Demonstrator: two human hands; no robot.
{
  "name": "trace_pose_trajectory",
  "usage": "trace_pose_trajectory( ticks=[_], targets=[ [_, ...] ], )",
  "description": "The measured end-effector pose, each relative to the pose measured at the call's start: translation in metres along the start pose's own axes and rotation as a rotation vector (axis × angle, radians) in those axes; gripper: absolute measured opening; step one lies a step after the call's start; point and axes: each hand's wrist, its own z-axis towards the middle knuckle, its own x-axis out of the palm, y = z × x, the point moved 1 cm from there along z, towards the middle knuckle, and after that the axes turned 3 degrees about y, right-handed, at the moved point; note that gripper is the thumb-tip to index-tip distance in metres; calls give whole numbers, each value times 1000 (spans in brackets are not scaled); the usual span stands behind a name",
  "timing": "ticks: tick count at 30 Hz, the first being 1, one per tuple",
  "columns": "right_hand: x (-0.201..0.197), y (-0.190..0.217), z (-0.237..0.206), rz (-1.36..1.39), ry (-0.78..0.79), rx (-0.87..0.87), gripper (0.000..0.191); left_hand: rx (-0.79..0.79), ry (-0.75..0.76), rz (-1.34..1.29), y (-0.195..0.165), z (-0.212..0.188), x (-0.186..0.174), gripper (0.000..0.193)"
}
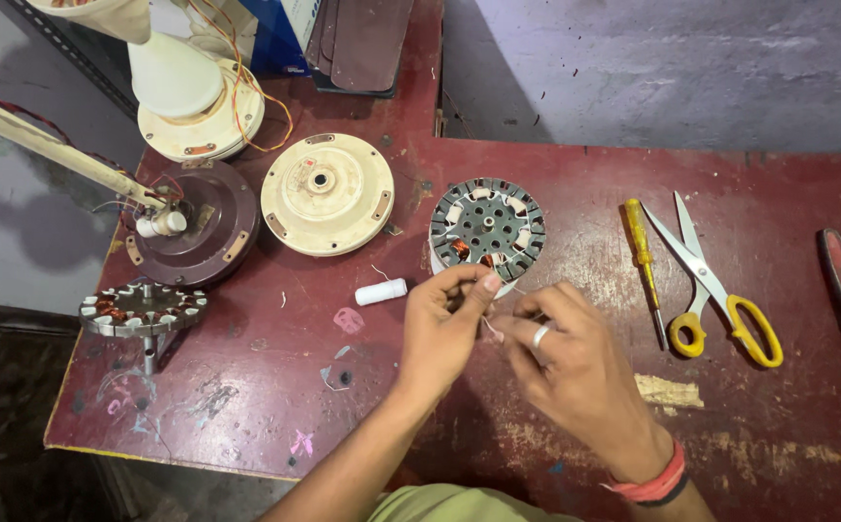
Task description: The person winds a thin white wire around the slots of a circular motor stator mounted on a white stand. They repeatedly pull the wire through slots, rotate the stator, and adjust the wire placement by hand. The work continues across multiple slots without completing the entire winding.
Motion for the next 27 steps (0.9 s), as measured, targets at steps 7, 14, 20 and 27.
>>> trace_pose_trajectory(
  ticks=[7,14,20,27],
  targets=[
    [11,-23,-2,-42,-248,67,22,-246,130,22,3,-9,1,15],
    [47,-60,-17,553,-129,900,26,-91,205,59,11,-17,-5,16],
    [70,-68,-28,1142,-114,1017,15,-129,230,89,13,-19,-10,13],
    [82,-85,-44,1031,-63,881,12,-9,140,261,-10,-23,-10,19]
  ],
)
